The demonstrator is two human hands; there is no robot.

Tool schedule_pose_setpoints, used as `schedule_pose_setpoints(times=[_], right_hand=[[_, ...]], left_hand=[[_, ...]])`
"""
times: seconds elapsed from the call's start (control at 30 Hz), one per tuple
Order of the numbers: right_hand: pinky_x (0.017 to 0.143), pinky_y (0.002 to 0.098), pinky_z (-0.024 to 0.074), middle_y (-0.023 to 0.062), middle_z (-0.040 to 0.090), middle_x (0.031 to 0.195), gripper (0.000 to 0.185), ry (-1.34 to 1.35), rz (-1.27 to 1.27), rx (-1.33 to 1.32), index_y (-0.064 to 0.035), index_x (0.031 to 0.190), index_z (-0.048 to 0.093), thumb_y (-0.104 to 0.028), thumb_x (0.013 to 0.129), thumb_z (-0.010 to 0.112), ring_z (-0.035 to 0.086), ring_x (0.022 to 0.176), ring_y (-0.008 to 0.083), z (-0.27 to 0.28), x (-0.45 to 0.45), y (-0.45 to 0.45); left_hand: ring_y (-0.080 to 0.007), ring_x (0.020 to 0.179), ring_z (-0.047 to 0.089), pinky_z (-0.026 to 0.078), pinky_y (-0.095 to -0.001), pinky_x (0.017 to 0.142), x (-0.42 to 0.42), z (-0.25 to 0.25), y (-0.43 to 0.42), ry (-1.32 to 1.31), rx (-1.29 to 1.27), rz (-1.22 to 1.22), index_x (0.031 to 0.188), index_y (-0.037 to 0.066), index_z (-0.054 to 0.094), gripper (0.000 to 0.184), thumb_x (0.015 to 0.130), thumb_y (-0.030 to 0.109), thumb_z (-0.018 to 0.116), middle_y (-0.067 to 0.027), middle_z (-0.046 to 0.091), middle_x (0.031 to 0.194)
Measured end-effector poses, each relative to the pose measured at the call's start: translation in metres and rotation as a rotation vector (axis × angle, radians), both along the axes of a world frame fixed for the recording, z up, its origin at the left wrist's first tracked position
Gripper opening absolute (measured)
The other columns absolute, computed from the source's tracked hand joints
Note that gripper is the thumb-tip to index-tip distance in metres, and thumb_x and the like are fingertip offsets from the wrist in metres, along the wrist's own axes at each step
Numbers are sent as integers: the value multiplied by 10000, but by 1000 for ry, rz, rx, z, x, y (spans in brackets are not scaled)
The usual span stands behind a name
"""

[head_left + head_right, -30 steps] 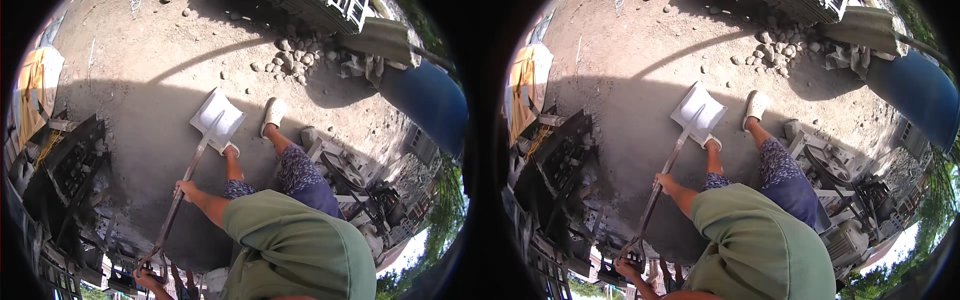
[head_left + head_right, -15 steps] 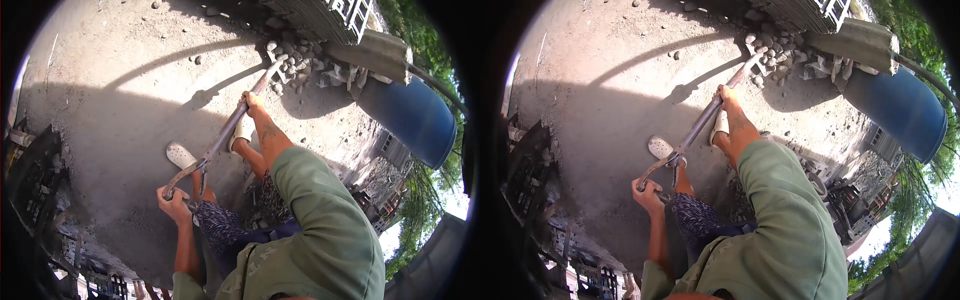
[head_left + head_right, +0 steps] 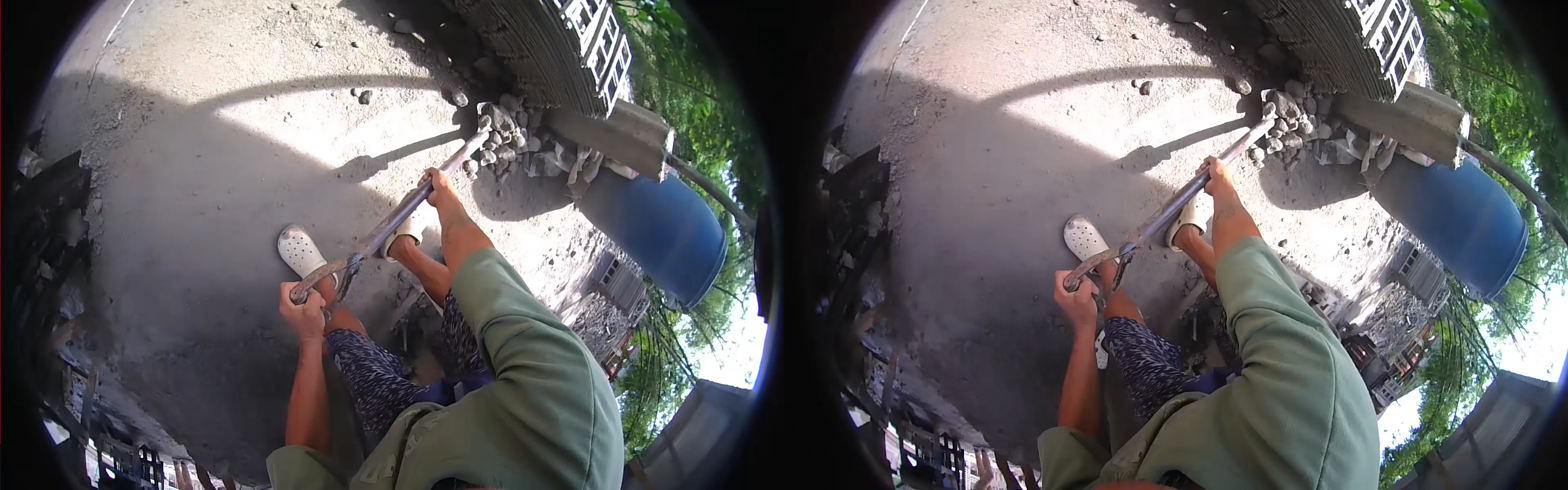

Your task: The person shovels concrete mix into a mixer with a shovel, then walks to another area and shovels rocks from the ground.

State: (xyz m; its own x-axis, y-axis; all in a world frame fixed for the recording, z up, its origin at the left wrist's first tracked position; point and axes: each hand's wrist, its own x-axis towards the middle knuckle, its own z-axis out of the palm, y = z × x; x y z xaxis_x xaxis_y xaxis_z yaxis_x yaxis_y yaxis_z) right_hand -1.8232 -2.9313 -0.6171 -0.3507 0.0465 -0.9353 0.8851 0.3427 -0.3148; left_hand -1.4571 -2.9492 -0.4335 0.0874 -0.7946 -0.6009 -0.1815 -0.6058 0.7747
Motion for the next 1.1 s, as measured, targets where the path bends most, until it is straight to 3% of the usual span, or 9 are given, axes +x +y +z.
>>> schedule_pose_setpoints(times=[0.27,0.43,0.6,0.63,0.8,0.93,0.97,1.0,1.1], right_hand=[[461,339,423,102,442,556,173,-98,253,119,-22,624,450,-83,778,503,472,490,218,121,90,21],[458,346,458,107,505,602,96,-152,249,66,10,769,476,-18,767,569,538,523,217,202,163,43],[418,338,446,120,509,603,189,-212,347,59,22,874,431,-4,753,574,534,508,208,318,204,31],[391,342,424,115,496,563,102,-226,291,-58,33,753,464,4,739,561,518,459,215,337,206,30],[353,348,406,111,484,528,107,-107,225,-278,58,695,484,8,735,570,515,421,228,411,142,4],[417,329,460,108,499,589,162,187,220,-474,15,763,479,-39,747,631,540,469,211,458,-9,-47],[419,330,467,96,492,607,180,284,252,-526,1,798,461,-47,753,628,538,478,209,486,-61,-67],[422,329,472,91,487,619,229,377,344,-647,-1,869,436,-56,754,627,543,503,205,513,-116,-85],[476,401,504,71,501,594,229,359,83,-545,-50,900,447,-224,806,564,553,498,194,586,-228,-131]], left_hand=[[-99,444,419,364,-229,478,77,123,55,-104,64,117,689,17,421,124,583,-25,470,-29,459,560],[-136,376,442,351,-238,386,105,258,102,-154,54,318,684,10,397,125,571,-41,383,-54,433,521],[-128,434,466,402,-273,423,128,381,149,-481,82,215,713,15,456,80,655,-8,506,-58,485,525],[-126,458,491,412,-275,439,132,402,159,-559,129,167,746,15,490,76,695,4,545,-58,521,546],[-159,432,511,413,-291,396,123,413,170,-598,-129,45,789,38,519,85,726,14,571,-69,547,560],[-147,461,500,416,-303,618,31,350,105,-370,-443,-197,551,67,470,82,525,46,544,-22,484,498],[-157,531,533,374,-341,754,-62,413,59,111,-113,146,487,108,484,120,496,127,603,9,495,485],[-165,544,532,358,-363,791,-101,408,31,274,-31,166,476,104,456,141,544,103,580,9,490,473],[-185,557,444,410,-360,598,-232,506,-24,932,285,257,823,81,469,211,622,23,496,-65,459,675]])
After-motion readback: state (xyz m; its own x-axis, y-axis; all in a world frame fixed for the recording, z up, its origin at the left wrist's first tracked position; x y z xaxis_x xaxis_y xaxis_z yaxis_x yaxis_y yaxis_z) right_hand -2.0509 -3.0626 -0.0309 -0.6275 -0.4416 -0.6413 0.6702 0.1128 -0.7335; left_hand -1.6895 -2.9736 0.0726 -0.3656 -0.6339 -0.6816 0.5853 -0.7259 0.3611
